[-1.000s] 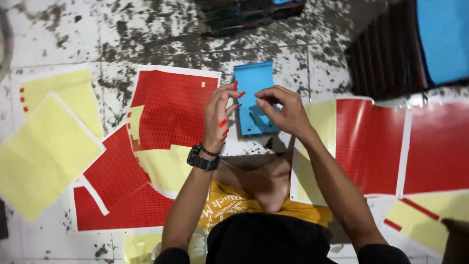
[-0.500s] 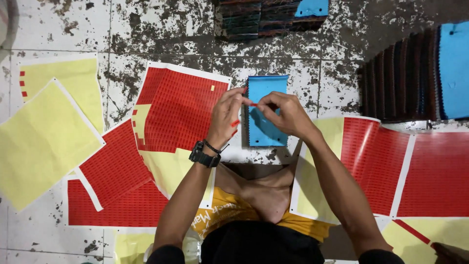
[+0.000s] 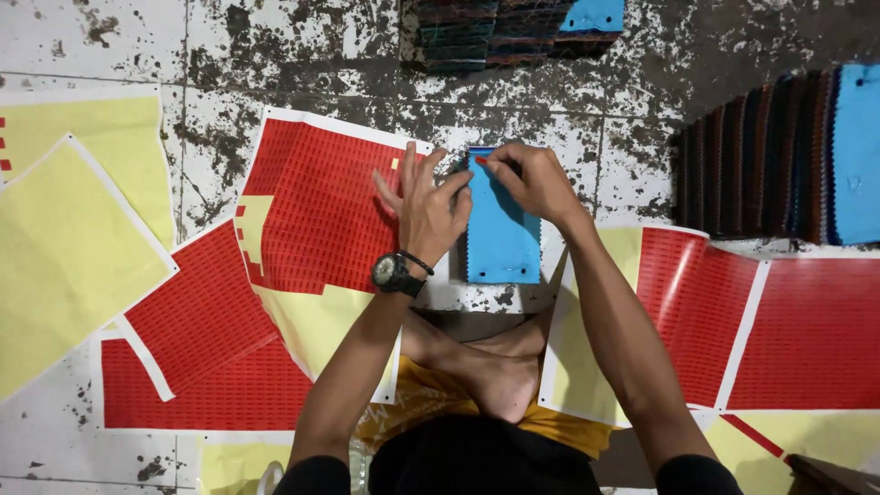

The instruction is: The person sits on the floor and assembles notebooks by hand. They peel small red adhesive strips from a large red and yellow sheet and apply them to the spines of various colored notebooks, stacking the finished items.

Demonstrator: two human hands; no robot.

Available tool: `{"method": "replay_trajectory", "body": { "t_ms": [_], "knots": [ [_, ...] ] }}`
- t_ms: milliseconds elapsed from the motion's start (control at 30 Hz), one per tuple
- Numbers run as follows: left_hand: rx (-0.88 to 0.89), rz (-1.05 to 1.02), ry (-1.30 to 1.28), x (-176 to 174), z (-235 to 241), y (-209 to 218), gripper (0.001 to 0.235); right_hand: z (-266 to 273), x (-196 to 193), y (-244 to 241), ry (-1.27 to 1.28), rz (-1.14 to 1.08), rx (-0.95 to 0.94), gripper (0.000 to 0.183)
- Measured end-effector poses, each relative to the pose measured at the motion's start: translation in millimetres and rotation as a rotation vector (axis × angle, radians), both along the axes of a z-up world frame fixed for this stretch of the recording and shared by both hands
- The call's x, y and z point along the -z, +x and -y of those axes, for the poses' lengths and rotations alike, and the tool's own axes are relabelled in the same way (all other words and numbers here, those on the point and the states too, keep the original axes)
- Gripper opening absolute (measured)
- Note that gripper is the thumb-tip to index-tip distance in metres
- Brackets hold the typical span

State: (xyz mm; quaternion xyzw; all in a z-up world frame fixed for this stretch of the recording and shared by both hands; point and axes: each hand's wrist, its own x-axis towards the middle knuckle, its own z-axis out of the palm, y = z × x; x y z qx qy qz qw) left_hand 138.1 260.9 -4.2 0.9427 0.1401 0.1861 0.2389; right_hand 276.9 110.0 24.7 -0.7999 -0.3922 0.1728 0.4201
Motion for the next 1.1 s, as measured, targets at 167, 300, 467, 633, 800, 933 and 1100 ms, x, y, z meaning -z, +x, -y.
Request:
{"method": "replay_trajectory", "body": {
  "t_ms": [167,300,467,633,800,933,1100],
  "knots": [
    [-0.023,-0.023,0.030,4,3,2,0.021,-7,6,0,-0.052,-0.045,0.080,0.011],
    [-0.002,0.004,0.090,0,1,7,0.026,-9,17,-1,-0.110,0.026,0.090,0.010],
    [0.038,-0.042,0.278,-6,2,17,0.033,-10,40,-2,-0.203,0.069,0.124,0.011],
    [0.037,-0.059,0.336,-11,-1,17,0.036,-21,4,8,-0.422,0.266,0.175,0.024],
    [0.084,-0.029,0.126,6,-11,24,0.045,-21,26,29,-0.272,0.331,-0.066,0.022],
    [0.038,-0.031,-0.377,4,-18,17,0.053,-10,49,26,-0.155,0.584,-0.030,0.014],
    [-0.043,0.029,-0.631,-14,-21,12,0.054,-3,36,6,0.096,1.061,0.071,0.014]
  ]
}}
